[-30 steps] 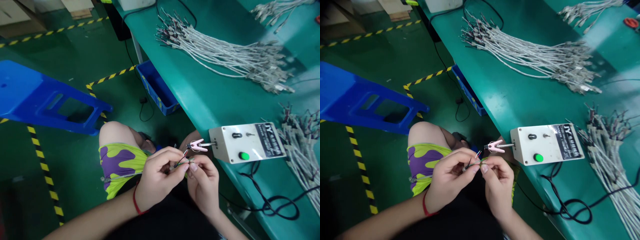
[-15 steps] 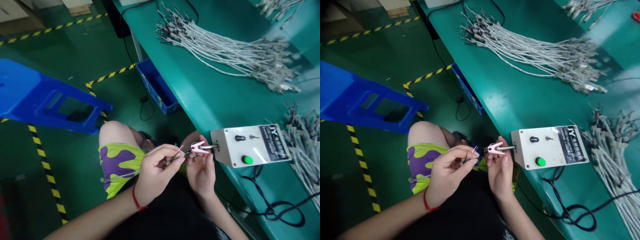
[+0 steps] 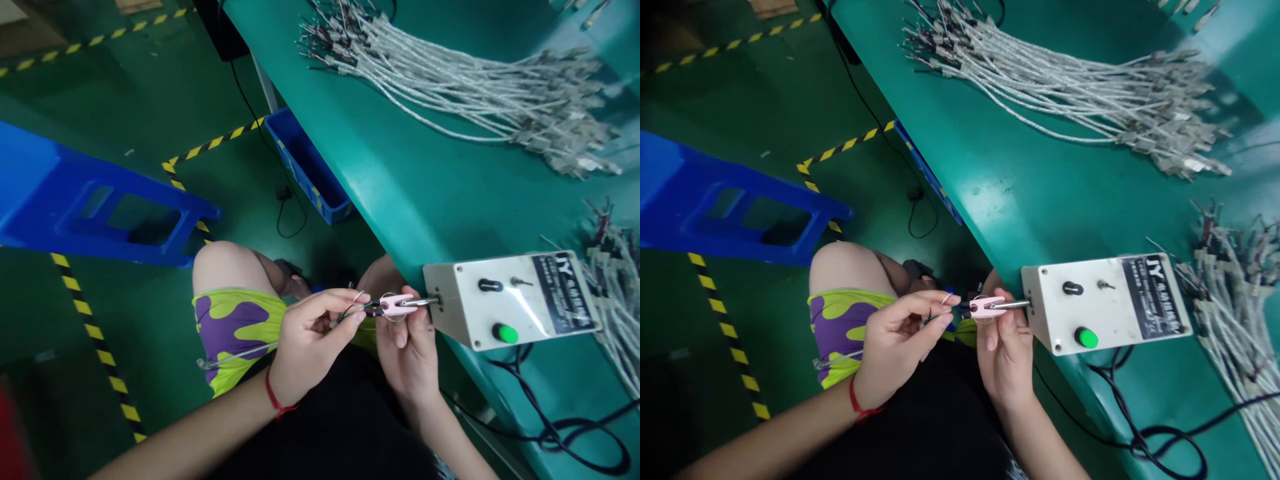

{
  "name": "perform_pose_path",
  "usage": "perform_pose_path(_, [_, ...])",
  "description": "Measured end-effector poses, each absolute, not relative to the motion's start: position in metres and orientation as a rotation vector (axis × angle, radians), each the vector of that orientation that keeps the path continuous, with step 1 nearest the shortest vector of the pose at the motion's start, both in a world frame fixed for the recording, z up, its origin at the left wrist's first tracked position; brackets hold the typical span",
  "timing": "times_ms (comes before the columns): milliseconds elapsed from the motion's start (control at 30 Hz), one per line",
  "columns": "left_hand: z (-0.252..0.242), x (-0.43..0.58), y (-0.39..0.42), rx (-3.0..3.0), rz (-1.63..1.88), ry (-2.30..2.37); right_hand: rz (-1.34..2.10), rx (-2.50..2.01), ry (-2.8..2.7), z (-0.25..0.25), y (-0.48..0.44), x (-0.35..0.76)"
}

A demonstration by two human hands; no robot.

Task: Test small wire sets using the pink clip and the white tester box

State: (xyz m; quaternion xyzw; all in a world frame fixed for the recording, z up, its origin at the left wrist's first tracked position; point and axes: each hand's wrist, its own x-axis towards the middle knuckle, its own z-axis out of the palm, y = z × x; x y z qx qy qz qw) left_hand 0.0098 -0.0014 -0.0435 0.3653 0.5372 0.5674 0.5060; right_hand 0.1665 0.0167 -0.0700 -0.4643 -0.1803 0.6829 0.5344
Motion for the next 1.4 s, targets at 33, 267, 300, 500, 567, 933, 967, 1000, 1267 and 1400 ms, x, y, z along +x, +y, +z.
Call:
perform_pose_path(33, [-0.0441,0.0099,-0.0014,0.878,1.364,1.293,1.628,-1.107,-0.424,-0.0700,0.0171,0.1664])
perform_pose_path(267, [-0.0450,0.0109,-0.0001,0.893,1.329,1.301,1.636,-1.082,-0.400,-0.0712,0.0198,0.1660])
perform_pose_path(300, [-0.0451,0.0114,0.0003,0.889,1.324,1.305,1.637,-1.079,-0.397,-0.0713,0.0197,0.1660])
perform_pose_path(500, [-0.0469,0.0137,0.0024,0.907,1.305,1.329,1.630,-1.077,-0.396,-0.0714,0.0185,0.1658])
perform_pose_path(567, [-0.0475,0.0140,0.0025,0.912,1.304,1.331,1.637,-1.053,-0.388,-0.0711,0.0188,0.1656])
perform_pose_path(933, [-0.0488,0.0151,0.0023,0.956,1.325,1.341,1.661,-0.984,-0.380,-0.0733,0.0191,0.1656])
perform_pose_path(967, [-0.0487,0.0151,0.0021,0.954,1.324,1.344,1.659,-0.989,-0.383,-0.0736,0.0189,0.1657])
perform_pose_path(1000, [-0.0486,0.0151,0.0020,0.952,1.323,1.345,1.658,-0.994,-0.384,-0.0737,0.0186,0.1659])
perform_pose_path(1267, [-0.0477,0.0166,0.0026,0.953,1.345,1.321,1.685,-1.050,-0.423,-0.0696,0.0172,0.1682])
perform_pose_path(1400, [-0.0468,0.0166,0.0023,0.941,1.338,1.326,1.695,-1.057,-0.461,-0.0696,0.0171,0.1684])
